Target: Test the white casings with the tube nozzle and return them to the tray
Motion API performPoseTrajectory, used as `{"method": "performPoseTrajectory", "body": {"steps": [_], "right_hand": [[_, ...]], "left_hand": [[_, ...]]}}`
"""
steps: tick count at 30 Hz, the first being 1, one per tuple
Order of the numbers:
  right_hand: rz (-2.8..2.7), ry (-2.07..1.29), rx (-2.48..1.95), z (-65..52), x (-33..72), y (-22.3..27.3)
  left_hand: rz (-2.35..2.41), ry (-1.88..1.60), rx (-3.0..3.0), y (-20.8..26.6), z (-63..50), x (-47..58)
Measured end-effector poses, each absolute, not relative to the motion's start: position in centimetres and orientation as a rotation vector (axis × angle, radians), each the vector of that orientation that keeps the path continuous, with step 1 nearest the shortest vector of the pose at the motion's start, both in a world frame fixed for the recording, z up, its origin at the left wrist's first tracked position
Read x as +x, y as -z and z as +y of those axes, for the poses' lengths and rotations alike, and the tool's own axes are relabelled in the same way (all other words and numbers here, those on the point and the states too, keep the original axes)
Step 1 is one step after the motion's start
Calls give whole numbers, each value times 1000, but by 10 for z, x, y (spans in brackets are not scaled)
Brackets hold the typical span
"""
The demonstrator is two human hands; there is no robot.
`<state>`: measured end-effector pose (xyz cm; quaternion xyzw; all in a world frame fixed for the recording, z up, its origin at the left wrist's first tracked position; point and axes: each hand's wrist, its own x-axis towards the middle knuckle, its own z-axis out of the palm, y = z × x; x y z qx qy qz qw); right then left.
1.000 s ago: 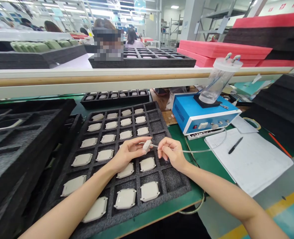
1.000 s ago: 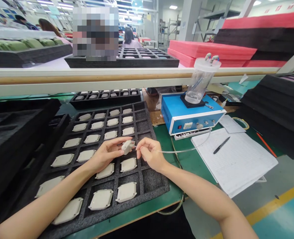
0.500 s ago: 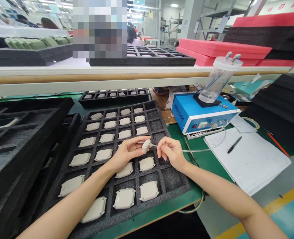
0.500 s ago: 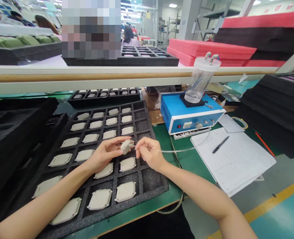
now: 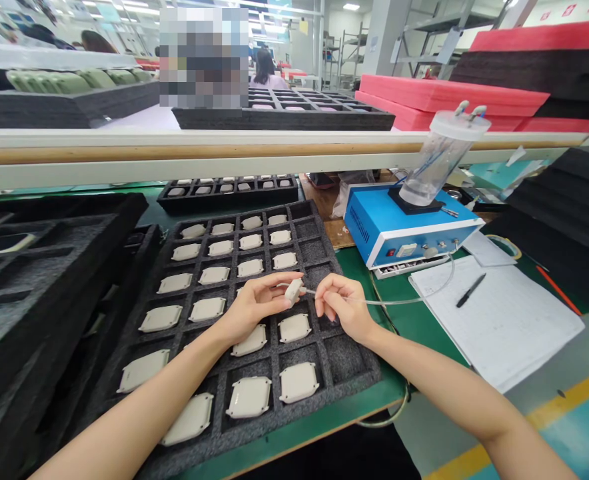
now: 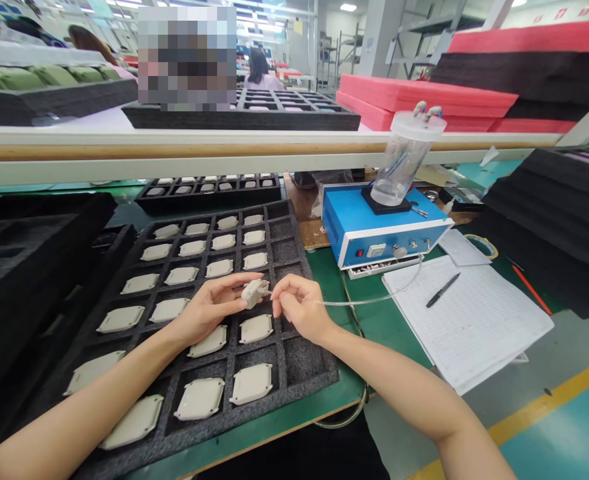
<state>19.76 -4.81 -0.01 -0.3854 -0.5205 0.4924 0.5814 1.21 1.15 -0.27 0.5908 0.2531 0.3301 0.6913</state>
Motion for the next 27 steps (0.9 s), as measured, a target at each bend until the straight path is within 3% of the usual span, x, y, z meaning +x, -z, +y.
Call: {"method": "performPoseTrajectory", "body": {"steps": [16,21,27], "right_hand": [[-1225,-1115,-861,-49,198,4],[-898,-878,-785,-46,202,6],[-775,-906,-713,-41,207,-2]], "left_hand": [[552,-743,1318,2,11,13],[643,-814,1149,-1,10,18],[820,-850,1174,-6,9,27]]}}
